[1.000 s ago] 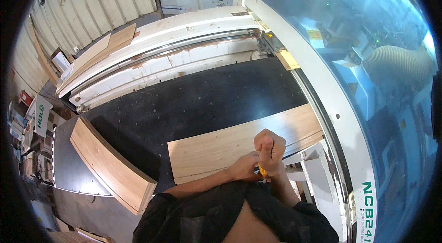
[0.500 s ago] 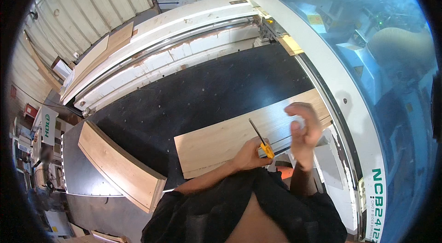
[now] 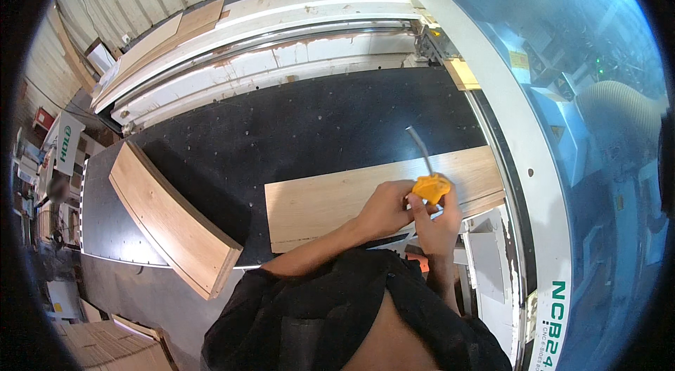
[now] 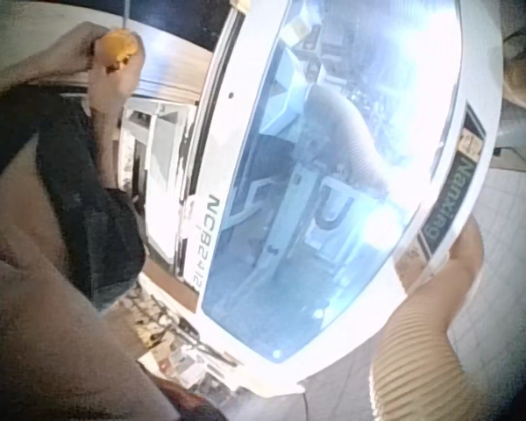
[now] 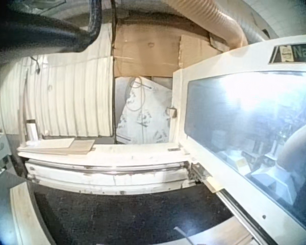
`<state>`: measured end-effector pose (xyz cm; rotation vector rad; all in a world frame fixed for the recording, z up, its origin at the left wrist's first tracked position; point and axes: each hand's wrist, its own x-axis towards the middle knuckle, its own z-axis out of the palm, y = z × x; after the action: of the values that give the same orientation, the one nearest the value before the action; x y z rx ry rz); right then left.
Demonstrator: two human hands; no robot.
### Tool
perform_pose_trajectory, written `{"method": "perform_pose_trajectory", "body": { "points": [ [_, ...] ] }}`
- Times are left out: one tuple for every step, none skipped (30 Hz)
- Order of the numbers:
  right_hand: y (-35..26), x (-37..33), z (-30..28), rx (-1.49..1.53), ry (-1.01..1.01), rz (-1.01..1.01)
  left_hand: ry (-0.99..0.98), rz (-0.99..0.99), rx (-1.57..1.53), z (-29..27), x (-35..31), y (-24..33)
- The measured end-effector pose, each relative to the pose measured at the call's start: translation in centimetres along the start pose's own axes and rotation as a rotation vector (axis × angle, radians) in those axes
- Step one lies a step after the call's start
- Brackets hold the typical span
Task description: The person feeds wooden boards into a woodworking machine, picks up processed boards from a stack, and uses a yellow hand tool to interact with the machine components.
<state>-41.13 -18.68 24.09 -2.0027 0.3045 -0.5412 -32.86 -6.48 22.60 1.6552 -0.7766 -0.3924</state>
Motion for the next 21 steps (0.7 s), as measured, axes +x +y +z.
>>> {"method": "perform_pose_trajectory", "body": {
  "points": [
    [-0.7, -0.2, 0.1, -0.044, 0.054, 0.004, 0.006, 0.023, -0.003, 0.3, 0.2, 0.1],
    [-0.5, -0.5, 0.0, -0.021, 0.018, 0.085, 0.002, 0.048, -0.004, 0.9, 0.7, -0.3],
    [-0.4, -0.6, -0.1, 0.025, 0.068, 0.064, -0.002, 0.073, -0.005, 1.3, 1.1, -0.4],
    [-0.2, -0.6, -0.4, 0.066, 0.128, 0.044, -0.032, 0.164, -0.023, 1.4, 1.5, 0.8],
    [0.1, -0.7, -0.8, 0.107, 0.188, 0.024, -0.108, 0.212, 0.005, 1.8, 1.8, 1.4],
    [0.6, -0.6, -1.7, 0.224, 0.196, 0.004, -0.184, 0.260, 0.033, 2.3, 2.2, 1.9],
    [1.0, -0.7, -2.6, 0.186, 0.226, 0.002, -0.255, 0.307, 0.062, 2.4, 2.2, 2.5],
    [1.3, -0.8, -3.6, 0.145, 0.256, 0.005, -0.444, 0.185, 0.117, 1.8, 2.3, 4.0],
    [1.8, -0.8, -4.7, 0.104, 0.285, 0.007, -0.473, 0.229, 0.113, 2.0, 2.2, 4.7],
    [3.2, -0.7, -5.3, 0.077, 0.377, -0.086, -0.501, 0.276, 0.112, 2.2, 1.9, 5.3],
    [3.2, -0.5, -6.2, 0.111, 0.426, -0.099, -0.532, 0.318, 0.108, 2.4, 1.6, 5.5],
    [3.0, -0.2, -7.2, 0.146, 0.474, -0.112, -0.500, 0.439, 0.074, 3.0, 1.4, 4.7],
    [2.6, 0.1, -8.3, 0.183, 0.526, -0.126, -0.463, 0.498, 0.064, 3.4, 1.1, 4.5],
    [2.4, 0.5, -9.5, 0.176, 0.634, -0.129, -0.428, 0.553, 0.054, 3.8, 0.9, 4.2],
    [2.2, 0.9, -10.9, 0.168, 0.741, -0.134, -0.391, 0.607, 0.043, 3.9, 0.7, 4.0],
    [2.1, 0.9, -12.6, 0.208, 0.789, -0.179, -0.414, 0.584, 0.090, 3.0, 0.5, 4.6],
    [1.6, 0.8, -14.0, 0.253, 0.833, -0.220, -0.438, 0.555, 0.096, 2.5, 0.4, 4.4],
    [-0.1, 0.4, -15.4, 0.183, 0.981, -0.326, -0.497, 0.543, 0.082, 2.6, 0.8, 4.2],
    [-0.5, 0.1, -17.1, 0.144, 1.010, -0.412, -0.521, 0.507, 0.100, 1.9, 0.5, 4.0],
    [-0.9, -0.4, -19.0, 0.096, 1.046, -0.497, -0.493, 0.490, 0.049, 1.7, 0.2, 4.0],
    [-1.5, -1.3, -20.3, 0.042, 0.991, -0.612, -0.477, 0.503, 0.051, 1.6, 0.0, 4.0]
  ]
}}
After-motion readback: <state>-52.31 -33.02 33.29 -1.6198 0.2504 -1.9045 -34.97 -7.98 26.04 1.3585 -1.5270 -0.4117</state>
